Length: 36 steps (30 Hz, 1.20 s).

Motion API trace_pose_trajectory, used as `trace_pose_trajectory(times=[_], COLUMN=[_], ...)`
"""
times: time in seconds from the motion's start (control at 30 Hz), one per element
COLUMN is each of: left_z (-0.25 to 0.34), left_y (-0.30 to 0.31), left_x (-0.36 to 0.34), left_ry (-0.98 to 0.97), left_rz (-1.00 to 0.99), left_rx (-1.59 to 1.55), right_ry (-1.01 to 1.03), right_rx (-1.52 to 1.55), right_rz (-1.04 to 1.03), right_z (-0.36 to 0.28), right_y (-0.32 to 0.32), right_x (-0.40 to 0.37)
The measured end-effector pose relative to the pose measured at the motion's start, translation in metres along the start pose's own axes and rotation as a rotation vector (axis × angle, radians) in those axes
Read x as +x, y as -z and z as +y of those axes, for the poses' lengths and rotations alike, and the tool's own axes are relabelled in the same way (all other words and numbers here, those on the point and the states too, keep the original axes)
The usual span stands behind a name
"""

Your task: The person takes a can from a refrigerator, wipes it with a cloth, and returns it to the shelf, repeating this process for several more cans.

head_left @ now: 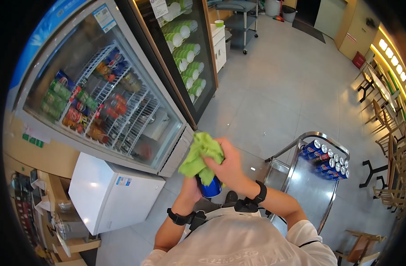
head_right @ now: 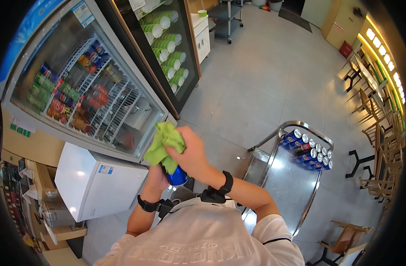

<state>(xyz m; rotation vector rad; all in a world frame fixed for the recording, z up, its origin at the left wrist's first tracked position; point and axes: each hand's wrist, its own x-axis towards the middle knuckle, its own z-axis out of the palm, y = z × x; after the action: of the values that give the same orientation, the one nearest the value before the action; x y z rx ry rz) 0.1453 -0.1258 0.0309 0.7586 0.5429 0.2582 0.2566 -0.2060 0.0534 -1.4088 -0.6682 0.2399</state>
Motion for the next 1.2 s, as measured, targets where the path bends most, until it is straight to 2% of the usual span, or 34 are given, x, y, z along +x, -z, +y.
trace_pose_trajectory(times=[0.07, 0.1, 0.13, 0.2, 0.27, 0.37, 0.43, 0.47, 0.53, 0.6, 0.67, 0.7, 0.77, 0.83, 0.87, 0.9, 0.97, 1.0, 1.07, 1.1, 1.17, 1.2], left_z=[-0.002, 0.009, 0.017, 0.03, 0.03, 0.026, 0.019, 0.014, 0.009, 0.01, 0.016, 0.014, 0.018, 0.022, 0.023, 0.024, 0.024, 0.025, 0.023, 0.022, 0.024, 0.025], left_y=[0.004, 0.013, 0.009, -0.004, -0.013, -0.016, -0.016, -0.018, -0.031, -0.032, -0.024, -0.026, -0.033, -0.034, -0.032, -0.032, -0.036, -0.037, -0.042, -0.044, -0.051, -0.053], left_x=[-0.002, 0.003, 0.003, -0.004, -0.008, -0.011, -0.01, -0.013, -0.021, -0.024, -0.023, -0.022, -0.026, -0.028, -0.028, -0.027, -0.025, -0.024, -0.022, -0.021, -0.02, -0.019], left_ry=[-0.152, -0.015, -0.013, -0.002, -0.043, -0.013, -0.067, -0.066, -0.15, -0.124, -0.007, -0.037, -0.034, -0.031, -0.033, -0.035, -0.044, -0.055, -0.07, -0.091, -0.089, -0.093], left_rz=[0.003, -0.097, -0.1, -0.061, -0.049, -0.075, -0.096, -0.097, -0.03, -0.015, -0.234, -0.161, -0.115, -0.06, -0.078, -0.101, -0.082, -0.063, -0.047, -0.027, -0.007, 0.015], left_rx=[-0.006, -0.158, -0.155, 0.033, 0.068, -0.009, 0.031, 0.032, 0.106, 0.051, -0.048, -0.045, -0.056, -0.077, -0.061, -0.042, -0.035, -0.027, -0.03, -0.037, -0.061, -0.086], right_ry=[0.231, 0.205, 0.205, 0.242, 0.225, 0.272, 0.329, 0.328, 0.362, 0.291, 0.214, 0.214, -0.068, -0.074, -0.087, -0.091, 0.083, 0.081, 0.346, 0.343, 0.238, 0.239], right_rx=[-0.258, -0.339, -0.34, -0.409, -0.407, -0.34, -0.29, -0.291, -0.229, -0.216, -0.346, -0.344, -0.295, -0.174, -0.053, -0.055, -0.097, -0.097, -0.166, -0.168, -0.105, -0.105], right_rz=[-0.22, -0.338, -0.334, -0.492, -0.493, -0.375, -0.223, -0.222, -0.05, -0.015, 0.044, 0.04, 0.071, 0.054, 0.054, 0.053, 0.01, 0.015, -0.094, -0.09, -0.324, -0.324], right_z=[-0.009, -0.013, -0.011, -0.009, -0.011, -0.021, -0.033, -0.035, -0.036, -0.032, -0.007, 0.006, 0.024, 0.014, 0.011, 0.011, 0.009, 0.002, -0.019, -0.025, -0.033, -0.033], right_y=[0.009, 0.012, 0.013, 0.017, 0.021, 0.025, 0.029, 0.031, 0.033, 0.035, 0.047, 0.053, 0.063, 0.063, 0.064, 0.065, 0.065, 0.064, 0.058, 0.054, 0.046, 0.047], right_x=[-0.016, -0.027, -0.037, -0.05, -0.05, -0.034, -0.021, -0.016, -0.006, 0.006, 0.027, 0.031, 0.038, 0.034, 0.029, 0.025, 0.021, 0.019, 0.013, 0.008, -0.006, -0.013])
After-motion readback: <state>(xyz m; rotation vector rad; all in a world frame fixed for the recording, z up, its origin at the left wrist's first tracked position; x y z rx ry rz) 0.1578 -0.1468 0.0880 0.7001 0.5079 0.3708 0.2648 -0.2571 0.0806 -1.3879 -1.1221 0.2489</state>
